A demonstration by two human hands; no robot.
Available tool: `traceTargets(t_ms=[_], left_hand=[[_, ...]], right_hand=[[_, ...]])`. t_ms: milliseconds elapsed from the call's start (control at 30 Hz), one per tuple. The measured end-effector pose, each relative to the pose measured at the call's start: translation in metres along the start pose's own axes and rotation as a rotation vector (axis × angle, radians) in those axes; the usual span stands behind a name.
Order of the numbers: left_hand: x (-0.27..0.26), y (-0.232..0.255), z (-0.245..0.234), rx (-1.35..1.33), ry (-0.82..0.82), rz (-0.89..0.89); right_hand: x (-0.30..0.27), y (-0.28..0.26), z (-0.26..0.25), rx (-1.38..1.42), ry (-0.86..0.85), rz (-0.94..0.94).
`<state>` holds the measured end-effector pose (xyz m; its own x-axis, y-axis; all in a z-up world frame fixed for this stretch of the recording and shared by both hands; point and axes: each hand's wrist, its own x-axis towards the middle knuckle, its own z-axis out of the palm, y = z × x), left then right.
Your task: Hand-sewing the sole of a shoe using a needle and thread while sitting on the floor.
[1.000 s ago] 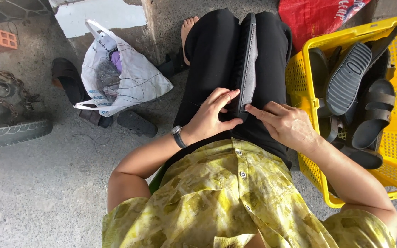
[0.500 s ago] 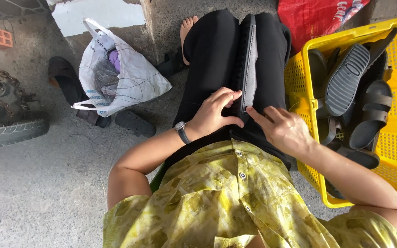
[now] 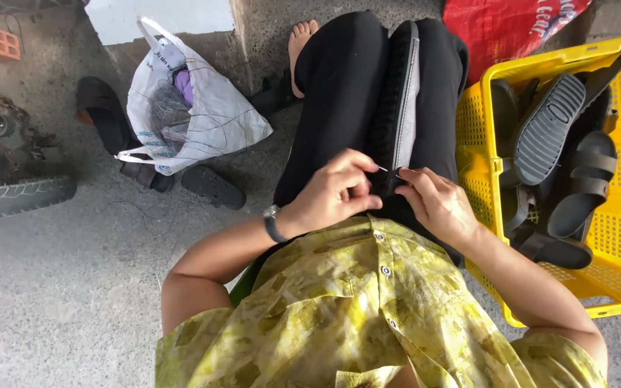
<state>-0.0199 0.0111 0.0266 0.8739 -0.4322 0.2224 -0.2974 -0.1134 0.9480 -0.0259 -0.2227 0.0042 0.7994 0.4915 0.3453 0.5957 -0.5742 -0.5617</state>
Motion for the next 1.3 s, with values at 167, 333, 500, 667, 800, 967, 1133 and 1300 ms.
traceTargets(t_ms=[167,333,500,667,800,967,1133,1300], left_hand=[[0.009,-0.009,-0.002,-0.512,-0.108,-0.25],[0.01,-0.054,0.015,-0.269,-0.063,-0.275],[0.022,-0.02,0.016,-0.031,0.104,-0.246],[0.025,0.003,0.017,0.403,-0.032,0.025],[0.011,-0.015,0.031,0.614,0.046,0.302],[0.012,-0.016,0.024,0.691,0.136,0.469],[0.017,-0.027,0.02,0.315,-0.033,0.241],[0.023,-0.012,0.022,0.594,-0.077,0.483]], right_hand=[[0.0,-0.001,0.006,0.03,0.072,-0.019],[0.008,-0.012,-0.01,-0.095,0.135,-0.04],[0.008,-0.022,-0.037,-0.279,-0.035,-0.084],[0.0,-0.01,-0.084,-0.595,-0.271,-0.048],[0.012,-0.022,-0.083,-0.152,-0.296,-0.105],[0.004,-0.003,-0.036,0.307,-0.088,0.121],[-0.018,0.005,-0.011,0.54,-0.065,0.39],[0.014,-0.01,-0.026,0.522,0.054,0.219]])
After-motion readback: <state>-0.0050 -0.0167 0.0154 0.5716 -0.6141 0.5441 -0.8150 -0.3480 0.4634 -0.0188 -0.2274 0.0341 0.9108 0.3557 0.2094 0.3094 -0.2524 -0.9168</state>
